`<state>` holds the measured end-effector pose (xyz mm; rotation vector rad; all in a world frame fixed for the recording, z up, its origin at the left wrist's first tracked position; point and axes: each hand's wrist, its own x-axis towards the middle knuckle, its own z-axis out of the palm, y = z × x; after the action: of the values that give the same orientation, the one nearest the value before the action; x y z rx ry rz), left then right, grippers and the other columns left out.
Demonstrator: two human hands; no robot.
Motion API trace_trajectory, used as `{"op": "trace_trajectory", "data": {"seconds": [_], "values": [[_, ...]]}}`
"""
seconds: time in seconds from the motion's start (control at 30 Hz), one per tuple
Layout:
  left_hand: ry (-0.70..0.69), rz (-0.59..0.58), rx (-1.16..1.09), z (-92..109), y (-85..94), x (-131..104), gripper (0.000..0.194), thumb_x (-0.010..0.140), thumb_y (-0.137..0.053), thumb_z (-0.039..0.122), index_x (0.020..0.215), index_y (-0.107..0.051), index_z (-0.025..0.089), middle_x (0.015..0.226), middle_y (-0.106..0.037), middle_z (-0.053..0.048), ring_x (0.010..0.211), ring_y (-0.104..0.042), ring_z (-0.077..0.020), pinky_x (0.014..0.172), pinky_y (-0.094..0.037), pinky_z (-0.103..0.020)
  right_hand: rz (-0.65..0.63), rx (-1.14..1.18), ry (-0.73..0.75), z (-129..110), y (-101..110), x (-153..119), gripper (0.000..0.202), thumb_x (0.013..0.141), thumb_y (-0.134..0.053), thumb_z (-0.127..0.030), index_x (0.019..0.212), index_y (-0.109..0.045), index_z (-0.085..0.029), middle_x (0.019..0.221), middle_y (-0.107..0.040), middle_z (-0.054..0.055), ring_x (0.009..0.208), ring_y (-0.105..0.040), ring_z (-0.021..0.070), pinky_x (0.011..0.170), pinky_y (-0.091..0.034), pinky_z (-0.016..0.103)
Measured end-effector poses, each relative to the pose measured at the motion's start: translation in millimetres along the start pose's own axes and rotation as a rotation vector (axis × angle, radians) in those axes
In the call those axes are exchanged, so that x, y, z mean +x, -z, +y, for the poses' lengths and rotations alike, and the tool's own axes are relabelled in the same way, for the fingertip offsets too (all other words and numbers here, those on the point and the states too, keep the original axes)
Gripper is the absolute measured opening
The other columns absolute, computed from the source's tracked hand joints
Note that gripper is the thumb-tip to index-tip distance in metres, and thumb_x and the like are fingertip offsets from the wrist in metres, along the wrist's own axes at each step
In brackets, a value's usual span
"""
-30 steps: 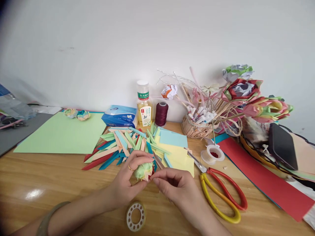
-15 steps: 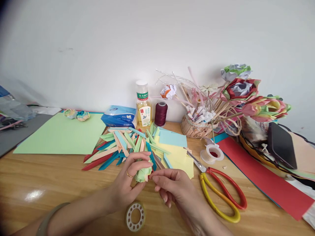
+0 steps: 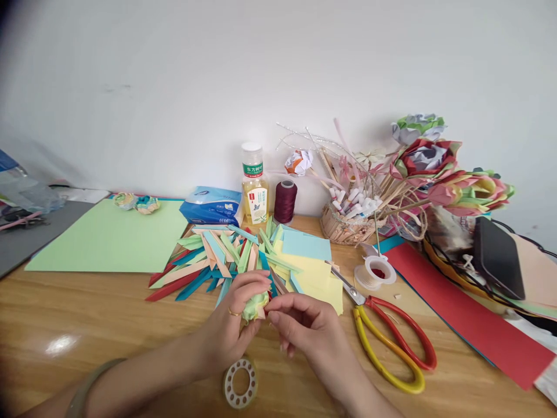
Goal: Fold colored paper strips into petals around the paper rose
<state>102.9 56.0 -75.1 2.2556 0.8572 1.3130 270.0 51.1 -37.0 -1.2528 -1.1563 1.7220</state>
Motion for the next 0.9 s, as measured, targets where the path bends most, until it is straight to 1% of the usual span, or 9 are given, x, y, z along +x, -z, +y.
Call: {"op": "trace_trajectory", "data": {"seconds": [0.1, 0.2, 0.27, 0.37, 0.43, 0.57, 0.73, 0.9], "values": [[-0.052, 0.024, 0.042, 0.0, -0.1, 0.6, 0.055, 0.079, -0.041, -0.002, 0.129, -0.03, 0.018, 0.112, -0.044, -0.014, 0.116, -0.046, -0.0248, 0.094, -0.048, -0.046, -0.011, -0.032, -0.019, -0.7, -0.3, 0.4, 0.029, 0.065, -0.076, -0.044, 0.073, -0.073, -0.017, 0.056, -0.059, -0.003, 0.04, -0.045, 0.0039, 0.04, -0.038, 0.017], [-0.119, 0.063, 0.091, 0.0, 0.7, 2.3, 0.055, 0.078, -0.038, -0.003, 0.129, -0.031, 0.016, 0.109, -0.047, -0.014, 0.114, -0.047, -0.0258, 0.092, -0.048, -0.048, -0.028, -0.05, -0.096, -4.6, -1.4, -0.4, 0.033, 0.064, -0.076, -0.046, 0.072, -0.072, -0.015, 0.06, -0.062, -0.001, 0.039, -0.045, 0.0039, 0.038, -0.036, 0.018], [-0.165, 0.092, 0.121, 0.4, 1.5, 4.2, 0.054, 0.079, -0.038, -0.002, 0.129, -0.031, 0.017, 0.107, -0.048, -0.013, 0.111, -0.049, -0.0255, 0.09, -0.048, -0.049, -0.036, -0.022, -0.122, -6.5, -1.9, -0.9, 0.033, 0.065, -0.076, -0.045, 0.073, -0.072, -0.014, 0.063, -0.064, 0.001, 0.038, -0.043, 0.0035, 0.038, -0.035, 0.018], [-0.214, 0.123, 0.16, 1.4, 2.5, 6.5, 0.05, 0.081, -0.041, 0.001, 0.128, -0.034, 0.016, 0.104, -0.05, -0.011, 0.107, -0.051, -0.0235, 0.091, -0.048, -0.047, -0.022, 0.047, -0.072, -7.2, -2.5, -0.9, 0.028, 0.066, -0.076, -0.04, 0.075, -0.072, -0.014, 0.061, -0.062, -0.001, 0.039, -0.043, 0.0031, 0.039, -0.035, 0.018], [-0.227, 0.115, 0.179, 1.8, 2.7, 6.6, 0.049, 0.081, -0.041, 0.001, 0.127, -0.035, 0.015, 0.103, -0.05, -0.011, 0.107, -0.05, -0.0232, 0.093, -0.047, -0.045, -0.012, 0.051, -0.04, -6.7, -2.6, -0.7, 0.025, 0.066, -0.077, -0.038, 0.075, -0.072, -0.015, 0.061, -0.061, -0.002, 0.041, -0.045, 0.0037, 0.041, -0.037, 0.018], [-0.2, 0.086, 0.179, 1.2, 2.0, 3.5, 0.052, 0.079, -0.039, 0.0, 0.129, -0.034, 0.016, 0.106, -0.049, -0.013, 0.111, -0.047, -0.0256, 0.091, -0.047, -0.048, -0.016, 0.008, -0.031, -4.7, -1.4, -1.1, 0.025, 0.066, -0.077, -0.038, 0.076, -0.073, -0.016, 0.061, -0.061, -0.002, 0.042, -0.047, 0.0049, 0.043, -0.039, 0.02], [-0.218, 0.112, 0.188, -0.2, 0.8, 1.7, 0.054, 0.076, -0.042, -0.003, 0.127, -0.034, 0.013, 0.108, -0.047, -0.013, 0.113, -0.045, -0.0248, 0.094, -0.046, -0.047, -0.014, 0.018, 0.026, -0.9, 2.3, -3.5, 0.024, 0.07, -0.075, -0.039, 0.081, -0.075, -0.018, 0.062, -0.064, 0.0, 0.045, -0.048, 0.006, 0.046, -0.042, 0.02], [-0.23, 0.123, 0.194, 0.1, 0.3, 2.3, 0.05, 0.078, -0.042, -0.002, 0.126, -0.035, 0.012, 0.107, -0.047, -0.013, 0.112, -0.045, -0.0235, 0.096, -0.045, -0.047, -0.008, -0.006, 0.043, -0.3, 3.8, -3.8, 0.025, 0.068, -0.076, -0.04, 0.081, -0.077, -0.019, 0.061, -0.064, 0.0, 0.046, -0.047, 0.0065, 0.044, -0.04, 0.019]]}}
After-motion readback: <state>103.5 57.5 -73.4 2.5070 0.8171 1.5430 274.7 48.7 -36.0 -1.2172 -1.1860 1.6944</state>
